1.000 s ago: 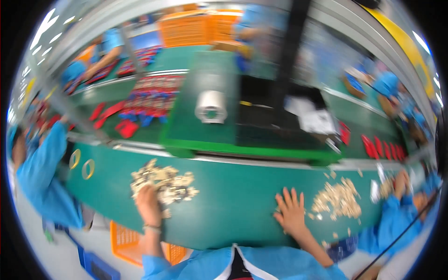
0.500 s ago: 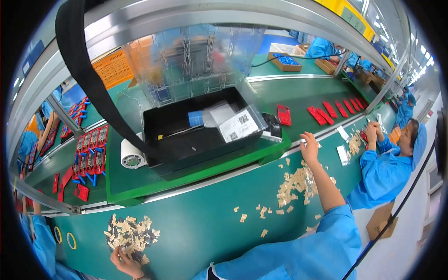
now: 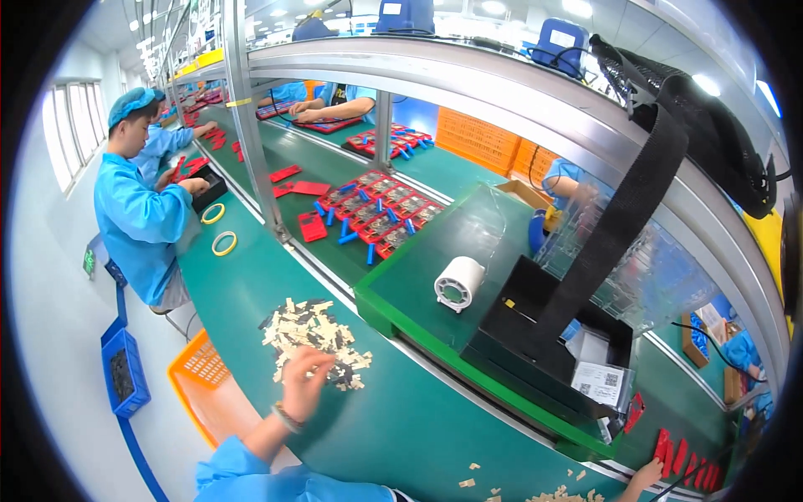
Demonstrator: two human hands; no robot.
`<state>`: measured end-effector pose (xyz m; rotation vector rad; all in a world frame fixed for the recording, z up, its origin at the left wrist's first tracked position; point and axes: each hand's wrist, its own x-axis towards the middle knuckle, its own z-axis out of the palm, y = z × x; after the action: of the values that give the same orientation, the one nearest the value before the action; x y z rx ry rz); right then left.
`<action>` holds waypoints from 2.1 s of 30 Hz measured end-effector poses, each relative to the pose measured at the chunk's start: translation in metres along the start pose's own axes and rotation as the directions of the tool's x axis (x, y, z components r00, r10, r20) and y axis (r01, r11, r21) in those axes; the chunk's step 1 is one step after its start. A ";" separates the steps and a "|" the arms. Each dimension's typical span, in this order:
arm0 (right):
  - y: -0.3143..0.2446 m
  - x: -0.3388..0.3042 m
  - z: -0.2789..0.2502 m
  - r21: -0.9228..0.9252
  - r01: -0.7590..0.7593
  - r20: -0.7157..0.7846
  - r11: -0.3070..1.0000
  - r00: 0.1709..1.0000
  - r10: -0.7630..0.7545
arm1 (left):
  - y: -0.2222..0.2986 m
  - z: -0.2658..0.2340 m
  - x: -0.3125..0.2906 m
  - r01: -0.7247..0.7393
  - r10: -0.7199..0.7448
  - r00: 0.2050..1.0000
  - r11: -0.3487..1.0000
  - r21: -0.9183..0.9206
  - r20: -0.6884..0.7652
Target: The person assembles electronic components into plastic housings by hand, working on an assembly line.
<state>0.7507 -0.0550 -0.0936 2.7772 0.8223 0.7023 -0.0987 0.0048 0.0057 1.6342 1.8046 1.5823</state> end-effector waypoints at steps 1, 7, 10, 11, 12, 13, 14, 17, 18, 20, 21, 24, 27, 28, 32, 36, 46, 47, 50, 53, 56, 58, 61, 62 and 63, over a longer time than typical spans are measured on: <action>-0.008 0.001 0.002 -0.036 0.051 -0.156 0.998 0.986 -0.056 | 0.005 0.012 -0.005 -0.018 0.018 1.000 0.999 -0.030 -0.005; -0.015 -0.058 -0.061 0.303 0.349 -0.335 0.887 0.910 -0.243 | 0.018 0.057 -0.003 0.185 -0.062 0.949 0.903 -0.387 0.309; -0.034 -0.126 -0.112 0.586 0.317 -0.413 0.746 0.909 -0.061 | 0.009 0.062 -0.010 0.335 -0.105 0.898 0.794 -0.508 0.428; -0.047 -0.152 -0.137 0.723 0.269 -0.392 0.637 0.918 0.057 | 0.004 0.064 -0.011 0.454 -0.152 0.859 0.666 -0.592 0.488; -0.053 -0.181 -0.160 0.718 0.245 -0.374 0.651 0.925 0.066 | 0.005 0.064 -0.008 0.468 -0.148 0.846 0.668 -0.579 0.513; -0.055 -0.213 -0.184 0.774 0.295 -0.345 0.561 0.939 -0.018 | 0.009 0.063 -0.005 0.662 -0.291 0.733 0.514 -0.545 0.615; -0.061 -0.247 -0.208 0.825 0.328 -0.315 0.461 0.943 -0.107 | 0.011 0.059 -0.004 0.817 -0.411 0.576 0.327 -0.475 0.707; -0.118 -0.328 -0.275 0.478 0.819 -0.710 0.318 0.573 -0.409 | -0.002 0.066 0.005 0.827 -0.137 0.562 0.102 -0.552 0.816; -0.146 -0.343 -0.307 0.524 0.839 -0.683 0.149 0.518 -0.515 | 0.001 0.070 0.009 0.831 -0.131 0.557 0.108 -0.547 0.820; -0.176 -0.377 -0.329 0.541 0.841 -0.636 0.022 0.426 -0.643 | 0.016 0.067 0.008 0.819 -0.171 0.565 0.237 -0.523 0.807; -0.197 -0.383 -0.339 0.582 0.811 -0.610 -0.065 0.382 -0.695 | 0.018 0.068 0.010 0.814 -0.119 0.559 0.265 -0.517 0.820; -0.228 -0.398 -0.351 0.711 0.691 -0.420 -0.129 0.270 -0.867 | 0.011 0.074 0.005 0.803 -0.056 0.542 0.329 -0.497 0.838; -0.244 -0.398 -0.364 0.859 0.497 -0.365 -0.124 0.423 -0.830 | 0.022 0.071 -0.003 0.702 0.024 0.569 0.506 -0.501 0.822; -0.253 -0.395 -0.369 0.933 0.334 -0.311 -0.137 0.550 -0.775 | 0.025 0.069 -0.008 0.694 0.024 0.579 0.511 -0.507 0.815; -0.276 -0.388 -0.396 0.947 -0.031 -0.221 -0.319 0.658 -0.720 | 0.036 0.063 -0.025 0.452 0.128 0.606 0.756 -0.473 0.785; -0.271 -0.391 -0.384 0.853 0.337 -0.509 -0.398 0.700 -0.500 | 0.047 0.059 -0.033 0.433 0.177 0.617 0.737 -0.519 0.767; -0.253 -0.384 -0.386 0.680 0.660 -0.713 -0.321 0.492 -0.500 | 0.045 0.065 -0.042 0.738 0.070 0.434 0.543 -0.399 0.898; -0.251 -0.385 -0.387 0.792 0.517 -0.607 -0.323 0.616 -0.502 | 0.047 0.063 -0.040 0.708 0.071 0.421 0.598 -0.376 0.904; -0.247 -0.377 -0.394 0.948 0.084 -0.273 -0.306 0.710 -0.649 | 0.062 0.065 -0.040 0.645 0.098 0.391 0.680 -0.348 0.915; -0.244 -0.373 -0.390 0.918 0.137 -0.350 -0.373 0.723 -0.596 | 0.063 0.072 -0.036 0.688 0.098 0.361 0.643 -0.336 0.928; -0.242 -0.370 -0.381 0.927 0.091 -0.307 -0.364 0.743 -0.595 | 0.056 0.075 -0.036 0.790 0.068 0.283 0.549 -0.273 0.957; -0.243 -0.373 -0.385 0.939 -0.011 -0.230 -0.343 0.720 -0.655 | 0.056 0.073 -0.038 0.713 0.037 0.299 0.656 -0.248 0.954; -0.244 -0.374 -0.385 0.950 -0.023 -0.215 -0.310 0.670 -0.711 | 0.068 0.074 -0.046 0.672 0.045 0.448 0.642 -0.369 0.893; -0.243 -0.374 -0.385 0.951 0.068 -0.270 -0.300 0.655 -0.706 | 0.065 0.072 -0.044 0.672 0.037 0.455 0.641 -0.371 0.890; -0.244 -0.374 -0.383 0.950 0.066 -0.274 -0.306 0.649 -0.710 | 0.061 0.070 -0.040 0.703 0.029 0.384 0.639 -0.313 0.923</action>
<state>0.1746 -0.0483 0.0276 2.4703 3.0092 -1.4543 0.0024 -0.0036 0.0090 1.1298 0.7338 0.7018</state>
